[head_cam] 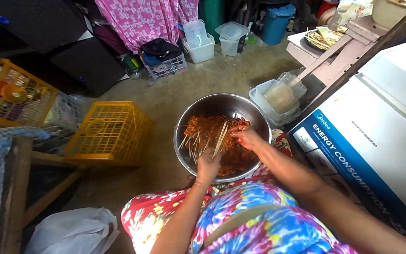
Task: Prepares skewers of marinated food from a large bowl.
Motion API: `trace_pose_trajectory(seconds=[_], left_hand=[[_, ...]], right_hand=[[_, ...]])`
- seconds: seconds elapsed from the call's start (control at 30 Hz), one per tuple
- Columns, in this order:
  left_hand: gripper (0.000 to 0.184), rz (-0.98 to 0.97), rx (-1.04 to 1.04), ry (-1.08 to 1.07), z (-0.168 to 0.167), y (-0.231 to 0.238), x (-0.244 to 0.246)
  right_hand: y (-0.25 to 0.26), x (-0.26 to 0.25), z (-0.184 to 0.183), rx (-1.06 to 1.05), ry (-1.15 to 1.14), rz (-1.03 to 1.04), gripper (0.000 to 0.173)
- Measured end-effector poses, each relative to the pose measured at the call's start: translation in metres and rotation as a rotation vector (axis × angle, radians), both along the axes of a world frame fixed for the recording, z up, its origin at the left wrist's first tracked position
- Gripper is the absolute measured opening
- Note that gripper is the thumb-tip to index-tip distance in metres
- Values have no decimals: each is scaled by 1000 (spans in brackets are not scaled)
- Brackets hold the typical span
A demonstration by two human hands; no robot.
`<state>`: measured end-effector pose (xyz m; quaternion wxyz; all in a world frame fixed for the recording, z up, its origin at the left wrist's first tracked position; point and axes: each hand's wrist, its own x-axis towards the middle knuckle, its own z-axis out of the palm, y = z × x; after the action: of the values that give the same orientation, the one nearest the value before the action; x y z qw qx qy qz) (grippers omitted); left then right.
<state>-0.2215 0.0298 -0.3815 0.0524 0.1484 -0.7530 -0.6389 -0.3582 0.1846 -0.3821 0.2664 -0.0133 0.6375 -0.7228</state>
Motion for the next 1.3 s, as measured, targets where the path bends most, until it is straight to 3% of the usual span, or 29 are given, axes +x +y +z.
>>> trace_pose_trajectory(seconds=[0.33, 0.97, 1.1, 1.3], left_hand=[[7, 38, 69, 50, -2, -1, -1], [8, 41, 46, 66, -1, 2, -1], [8, 68, 67, 80, -1, 1, -1], [8, 102, 95, 90, -2, -1, -2]], right_hand=[[-7, 17, 13, -146, -252, 188, 24], [-16, 24, 11, -76, -163, 233, 38], [-12, 21, 10, -24, -55, 259, 32], [-1, 6, 5, -11, 57, 104, 16]])
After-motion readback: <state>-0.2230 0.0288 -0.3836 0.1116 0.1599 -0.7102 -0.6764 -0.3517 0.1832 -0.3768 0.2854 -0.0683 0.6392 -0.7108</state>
